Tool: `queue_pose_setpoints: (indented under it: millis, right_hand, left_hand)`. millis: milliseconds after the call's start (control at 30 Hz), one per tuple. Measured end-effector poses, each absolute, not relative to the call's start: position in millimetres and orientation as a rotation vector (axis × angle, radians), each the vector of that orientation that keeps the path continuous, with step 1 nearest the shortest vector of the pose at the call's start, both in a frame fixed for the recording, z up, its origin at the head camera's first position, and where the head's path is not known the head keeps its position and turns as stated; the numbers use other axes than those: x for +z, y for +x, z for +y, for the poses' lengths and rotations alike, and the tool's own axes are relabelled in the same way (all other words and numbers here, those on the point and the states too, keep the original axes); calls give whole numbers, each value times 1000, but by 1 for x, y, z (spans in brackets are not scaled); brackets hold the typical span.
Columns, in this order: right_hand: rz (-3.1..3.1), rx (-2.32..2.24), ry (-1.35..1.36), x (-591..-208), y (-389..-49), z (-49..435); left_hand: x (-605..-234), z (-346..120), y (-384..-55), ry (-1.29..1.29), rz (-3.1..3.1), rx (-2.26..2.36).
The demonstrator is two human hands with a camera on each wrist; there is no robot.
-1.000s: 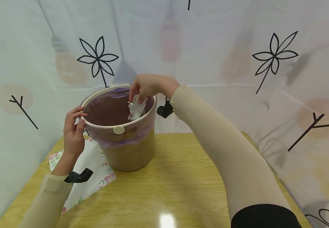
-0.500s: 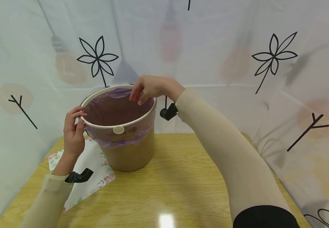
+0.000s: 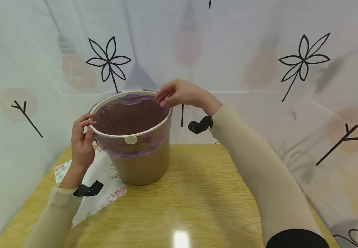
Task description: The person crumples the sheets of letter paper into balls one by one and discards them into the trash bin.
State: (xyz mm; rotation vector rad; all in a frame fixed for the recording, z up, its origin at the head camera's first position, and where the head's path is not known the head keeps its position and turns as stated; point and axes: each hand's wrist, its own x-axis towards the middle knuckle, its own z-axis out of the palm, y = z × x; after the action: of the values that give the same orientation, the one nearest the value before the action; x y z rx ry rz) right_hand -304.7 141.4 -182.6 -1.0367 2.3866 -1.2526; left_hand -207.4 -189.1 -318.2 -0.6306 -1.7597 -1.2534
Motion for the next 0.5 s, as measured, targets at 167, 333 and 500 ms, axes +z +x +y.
queue_pose_setpoints:
  millis: [167, 333, 500]
  right_hand:
    - [2385, -1453, -989, -196, -304, 159]
    - [2402, -1529, -941, -215, -298, 176]
    - [2425, -1484, -885, -234, -288, 190]
  left_hand:
    - [-320, -191, -209, -626, -1753, -1247]
    - [-320, -191, -210, -638, -1745, -1248]
    - [-319, -191, -211, -659, -1734, -1250]
